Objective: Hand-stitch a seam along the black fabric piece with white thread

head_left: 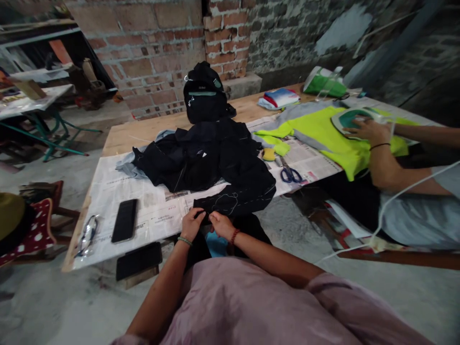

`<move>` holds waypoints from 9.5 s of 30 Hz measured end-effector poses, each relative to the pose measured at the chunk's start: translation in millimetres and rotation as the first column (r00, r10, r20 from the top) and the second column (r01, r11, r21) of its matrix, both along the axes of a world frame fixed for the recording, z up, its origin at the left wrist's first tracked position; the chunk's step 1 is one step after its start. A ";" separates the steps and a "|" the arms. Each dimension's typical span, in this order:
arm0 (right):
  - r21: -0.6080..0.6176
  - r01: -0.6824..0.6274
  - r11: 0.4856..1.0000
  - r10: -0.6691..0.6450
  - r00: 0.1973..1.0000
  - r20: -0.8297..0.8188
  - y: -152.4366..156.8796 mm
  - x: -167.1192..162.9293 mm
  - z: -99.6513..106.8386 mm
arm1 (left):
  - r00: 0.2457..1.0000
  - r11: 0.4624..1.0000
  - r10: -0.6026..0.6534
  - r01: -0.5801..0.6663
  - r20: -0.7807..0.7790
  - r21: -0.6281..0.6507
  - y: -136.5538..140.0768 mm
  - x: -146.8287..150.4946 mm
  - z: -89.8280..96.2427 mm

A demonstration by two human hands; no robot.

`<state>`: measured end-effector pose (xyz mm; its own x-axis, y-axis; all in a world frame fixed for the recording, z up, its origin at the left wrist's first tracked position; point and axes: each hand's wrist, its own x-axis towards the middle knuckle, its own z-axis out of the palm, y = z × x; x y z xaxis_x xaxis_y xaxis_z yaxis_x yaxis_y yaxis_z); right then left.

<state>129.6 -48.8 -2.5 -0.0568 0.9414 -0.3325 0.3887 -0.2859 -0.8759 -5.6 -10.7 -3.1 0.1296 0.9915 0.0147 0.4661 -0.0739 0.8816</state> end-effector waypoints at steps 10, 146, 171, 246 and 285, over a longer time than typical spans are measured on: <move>0.197 -0.021 0.980 0.004 0.996 0.086 -0.6 4.3 -10.1 | 0.998 0.997 0.066 -0.066 -0.010 -0.049 0.4 2.1 2.7; -0.072 0.249 0.966 -0.259 0.920 -0.295 9.3 -10.4 -0.1 | 0.972 0.950 -0.233 0.234 -0.031 0.206 -3.2 -1.4 5.8; -0.029 0.215 0.976 -0.215 0.940 -0.265 -0.5 -5.6 -7.7 | 0.980 0.947 -0.188 0.198 -0.060 0.254 -3.6 0.1 -4.9; 0.126 0.202 0.971 -0.142 0.916 -0.375 56.8 8.0 -6.0 | 0.993 0.954 -0.092 0.110 -0.077 0.279 -9.2 6.7 -12.6; 0.076 0.243 0.967 -0.198 0.905 -0.376 56.2 7.4 -4.9 | 0.999 0.936 0.011 0.003 -0.039 0.353 -11.3 2.0 -18.0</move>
<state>137.0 7.4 -7.4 0.0613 0.9748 -0.2143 -0.0224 -0.2133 -0.9767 -3.6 -22.0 -21.1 0.1329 0.9240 0.3587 0.5009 -0.3749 0.7801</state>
